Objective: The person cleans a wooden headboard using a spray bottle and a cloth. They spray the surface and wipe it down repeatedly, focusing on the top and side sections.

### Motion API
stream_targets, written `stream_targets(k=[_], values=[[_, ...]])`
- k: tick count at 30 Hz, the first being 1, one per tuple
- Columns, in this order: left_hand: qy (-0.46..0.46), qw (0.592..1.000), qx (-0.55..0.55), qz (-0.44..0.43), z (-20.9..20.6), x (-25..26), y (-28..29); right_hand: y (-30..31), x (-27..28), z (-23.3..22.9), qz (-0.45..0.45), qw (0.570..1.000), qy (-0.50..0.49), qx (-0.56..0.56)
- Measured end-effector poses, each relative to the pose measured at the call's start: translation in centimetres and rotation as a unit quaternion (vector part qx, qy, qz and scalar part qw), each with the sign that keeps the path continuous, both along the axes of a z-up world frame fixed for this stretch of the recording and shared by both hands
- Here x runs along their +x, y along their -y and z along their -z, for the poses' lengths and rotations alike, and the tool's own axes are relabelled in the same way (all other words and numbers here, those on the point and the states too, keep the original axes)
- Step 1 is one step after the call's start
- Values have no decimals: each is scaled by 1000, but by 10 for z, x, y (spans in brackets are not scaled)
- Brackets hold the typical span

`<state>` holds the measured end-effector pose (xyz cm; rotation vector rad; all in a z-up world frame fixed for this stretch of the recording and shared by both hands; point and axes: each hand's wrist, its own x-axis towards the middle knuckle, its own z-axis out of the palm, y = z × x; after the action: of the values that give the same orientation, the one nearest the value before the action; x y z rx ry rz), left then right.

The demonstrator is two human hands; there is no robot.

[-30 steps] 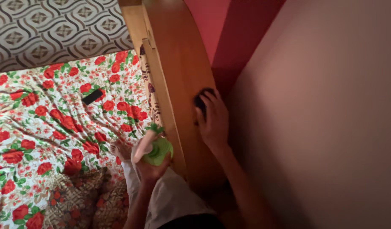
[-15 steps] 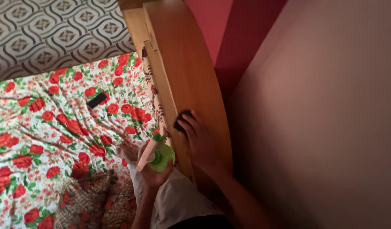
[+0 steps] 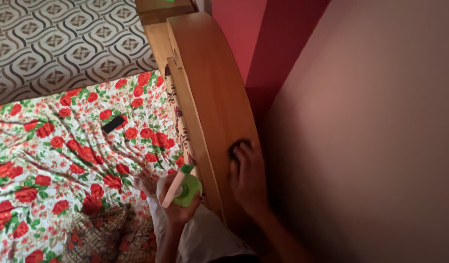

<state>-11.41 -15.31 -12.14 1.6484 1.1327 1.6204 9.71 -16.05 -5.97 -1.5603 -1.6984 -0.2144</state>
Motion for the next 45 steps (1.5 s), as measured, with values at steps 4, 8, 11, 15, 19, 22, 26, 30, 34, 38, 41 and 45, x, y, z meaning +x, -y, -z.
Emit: stream_targets(k=[4,8,11,15,19,22,26,30,34,38,41,45], values=[[-31,999,-20,-4,-4,8,-10,0,-15,7,-46,998,-1,-33],[-60,997,-39,-7,-4,10,-3,-21,-9,-14,-118,992,26,-39],[-42,998,-39,15,-3,13,-8,-48,-2,-31,-124,991,36,-22],[-43,997,-55,23,-3,15,-12,-70,10,-37,-94,995,4,-18],[-31,999,-28,31,-8,17,-13,-59,13,-24,-53,998,-35,20],[-39,997,-54,34,-11,17,-12,-25,6,-8,-9,999,-35,10],[-49,997,-50,20,-11,18,-3,20,-14,16,-26,998,-24,-52],[-26,998,-59,26,-11,22,-6,5,-24,19,-35,998,-39,-26],[-17,999,-32,39,-10,24,-6,-26,-18,0,-92,995,0,-44],[-33,997,-67,13,-13,22,-10,-60,-6,-21,-120,992,-22,-44],[-29,998,-50,7,-14,21,-12,-67,6,-28,-95,995,-26,-22],[-23,999,-20,10,-11,17,-11,-50,9,-23,-32,999,-21,35]])
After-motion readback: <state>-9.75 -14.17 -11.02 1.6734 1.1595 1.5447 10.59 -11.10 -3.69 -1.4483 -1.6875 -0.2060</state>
